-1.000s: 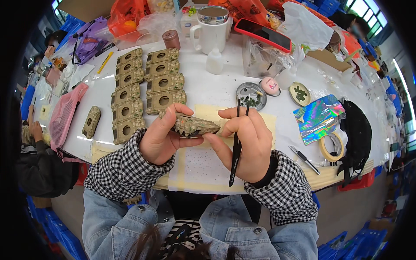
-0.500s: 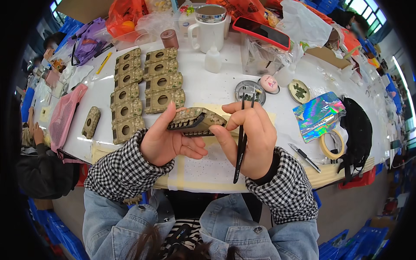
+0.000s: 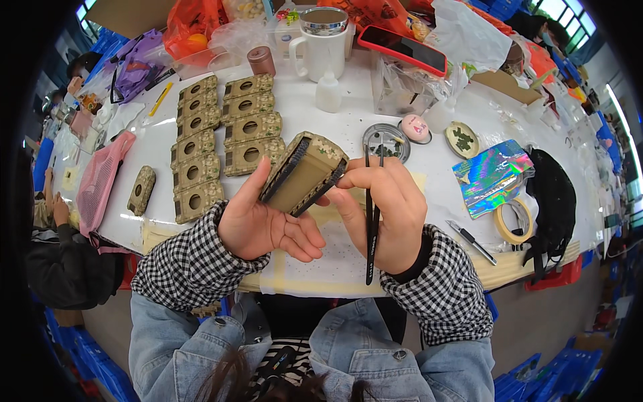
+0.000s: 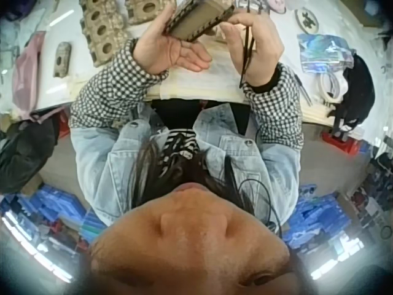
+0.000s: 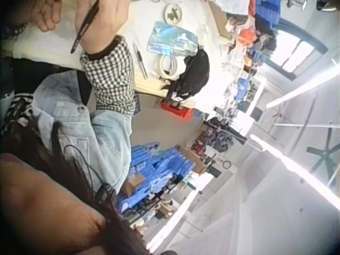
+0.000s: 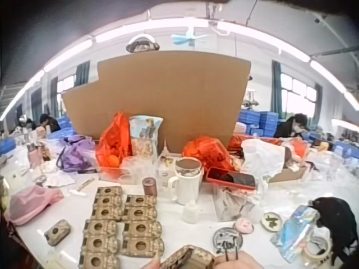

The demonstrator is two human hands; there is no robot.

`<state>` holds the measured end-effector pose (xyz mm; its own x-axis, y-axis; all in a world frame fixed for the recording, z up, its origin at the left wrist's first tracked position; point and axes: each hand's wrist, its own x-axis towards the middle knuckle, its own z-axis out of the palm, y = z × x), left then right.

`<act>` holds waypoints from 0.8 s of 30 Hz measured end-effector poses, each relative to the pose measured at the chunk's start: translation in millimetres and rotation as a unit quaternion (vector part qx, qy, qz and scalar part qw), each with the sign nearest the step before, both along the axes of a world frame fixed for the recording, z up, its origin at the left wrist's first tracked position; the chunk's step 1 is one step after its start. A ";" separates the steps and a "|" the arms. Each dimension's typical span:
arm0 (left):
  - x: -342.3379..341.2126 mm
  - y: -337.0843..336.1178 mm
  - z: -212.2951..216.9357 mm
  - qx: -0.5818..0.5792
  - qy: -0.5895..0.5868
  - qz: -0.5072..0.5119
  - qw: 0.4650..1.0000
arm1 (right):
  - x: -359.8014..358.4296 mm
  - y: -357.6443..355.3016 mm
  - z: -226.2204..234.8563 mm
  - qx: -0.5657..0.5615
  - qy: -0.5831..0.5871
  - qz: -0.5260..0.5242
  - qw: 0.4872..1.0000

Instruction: Assembling or detailing a plastic toy tank model using tweezers and small components.

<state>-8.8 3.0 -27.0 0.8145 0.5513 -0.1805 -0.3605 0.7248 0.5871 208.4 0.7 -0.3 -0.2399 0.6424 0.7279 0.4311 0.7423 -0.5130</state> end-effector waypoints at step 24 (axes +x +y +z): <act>4.5 -4.1 7.1 0.444 0.176 0.315 0.820 | 1.6 0.3 -2.6 -0.168 0.057 0.049 0.983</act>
